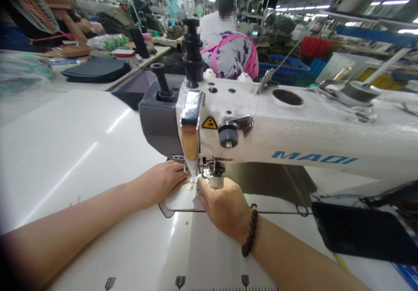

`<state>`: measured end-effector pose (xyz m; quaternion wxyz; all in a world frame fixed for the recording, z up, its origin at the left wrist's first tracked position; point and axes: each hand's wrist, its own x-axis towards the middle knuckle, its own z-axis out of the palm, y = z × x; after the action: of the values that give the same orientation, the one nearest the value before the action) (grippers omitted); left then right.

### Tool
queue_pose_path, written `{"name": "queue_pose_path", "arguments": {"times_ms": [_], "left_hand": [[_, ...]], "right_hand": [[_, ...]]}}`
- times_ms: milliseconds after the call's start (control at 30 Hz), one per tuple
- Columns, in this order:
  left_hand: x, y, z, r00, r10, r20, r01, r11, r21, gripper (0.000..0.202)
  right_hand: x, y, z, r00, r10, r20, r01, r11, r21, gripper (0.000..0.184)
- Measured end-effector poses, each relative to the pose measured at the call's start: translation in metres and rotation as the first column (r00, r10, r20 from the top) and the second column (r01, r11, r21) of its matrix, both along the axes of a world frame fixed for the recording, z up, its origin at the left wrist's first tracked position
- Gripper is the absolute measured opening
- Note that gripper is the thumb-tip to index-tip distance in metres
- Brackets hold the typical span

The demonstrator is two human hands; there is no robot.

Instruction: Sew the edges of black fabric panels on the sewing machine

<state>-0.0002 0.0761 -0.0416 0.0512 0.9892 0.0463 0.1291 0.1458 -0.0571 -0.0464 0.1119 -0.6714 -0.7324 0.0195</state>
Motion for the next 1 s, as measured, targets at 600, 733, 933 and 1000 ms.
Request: {"name": "queue_pose_path", "arguments": {"times_ms": [600,733,933,1000], "left_hand": [[-0.003,-0.004,0.004,0.998,-0.002,-0.056,0.004,1.0,0.024,0.021],[-0.001,0.0,0.002,0.998,0.002,-0.066,0.0,0.999,0.034,0.019],[-0.008,-0.016,0.012,0.99,0.055,-0.128,-0.044,0.995,0.085,0.02],[-0.014,-0.03,0.016,0.988,0.034,-0.151,-0.014,0.992,0.128,0.02]], "right_hand": [[0.0,0.0,-0.002,1.0,0.018,-0.006,-0.017,0.997,0.071,0.024],[-0.001,0.0,-0.001,1.0,0.014,0.018,-0.015,0.999,0.052,0.023],[0.002,0.0,0.0,0.998,0.063,0.002,-0.063,0.99,0.126,0.023],[0.005,-0.001,0.001,0.99,0.139,-0.01,-0.135,0.973,0.188,0.025]]}}
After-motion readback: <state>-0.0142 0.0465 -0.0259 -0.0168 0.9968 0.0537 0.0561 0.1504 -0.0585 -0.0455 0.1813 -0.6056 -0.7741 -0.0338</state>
